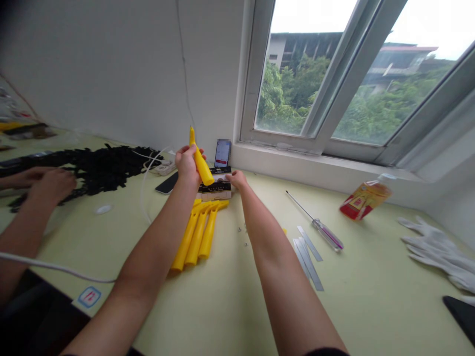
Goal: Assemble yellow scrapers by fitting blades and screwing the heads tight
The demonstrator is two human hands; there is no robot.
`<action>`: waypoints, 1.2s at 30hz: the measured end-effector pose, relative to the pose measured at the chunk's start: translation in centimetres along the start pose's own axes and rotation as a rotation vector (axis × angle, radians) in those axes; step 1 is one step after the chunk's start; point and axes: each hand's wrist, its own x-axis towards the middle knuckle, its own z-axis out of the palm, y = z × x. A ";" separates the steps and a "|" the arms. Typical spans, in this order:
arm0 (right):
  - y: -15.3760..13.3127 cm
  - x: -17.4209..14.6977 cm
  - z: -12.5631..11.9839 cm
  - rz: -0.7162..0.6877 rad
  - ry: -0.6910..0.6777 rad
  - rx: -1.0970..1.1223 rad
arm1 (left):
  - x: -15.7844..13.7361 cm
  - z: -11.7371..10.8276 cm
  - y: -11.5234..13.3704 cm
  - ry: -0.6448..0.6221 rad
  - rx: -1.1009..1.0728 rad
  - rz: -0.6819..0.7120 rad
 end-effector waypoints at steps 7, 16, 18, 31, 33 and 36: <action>-1.3 -4.3 -7.3 -0.254 0.292 -0.080 | -0.6 0.3 1.0 -0.007 -0.075 -0.141; 1.1 -20.9 -13.4 -0.530 0.344 0.112 | -5.4 2.9 1.5 -0.105 -0.279 -0.117; 0.7 -22.2 -13.2 -0.525 0.364 0.260 | -7.0 3.5 1.1 -0.156 -0.261 -0.187; -0.5 -24.0 -10.3 -0.385 0.050 0.796 | -12.6 3.7 -2.0 -0.429 -0.113 -0.264; -0.3 -24.0 -10.5 -0.422 0.001 0.761 | -12.6 3.6 -1.6 -0.475 -0.090 -0.232; -0.1 -23.5 -10.6 -0.452 0.085 0.800 | -12.7 3.4 -0.9 -0.569 0.012 -0.237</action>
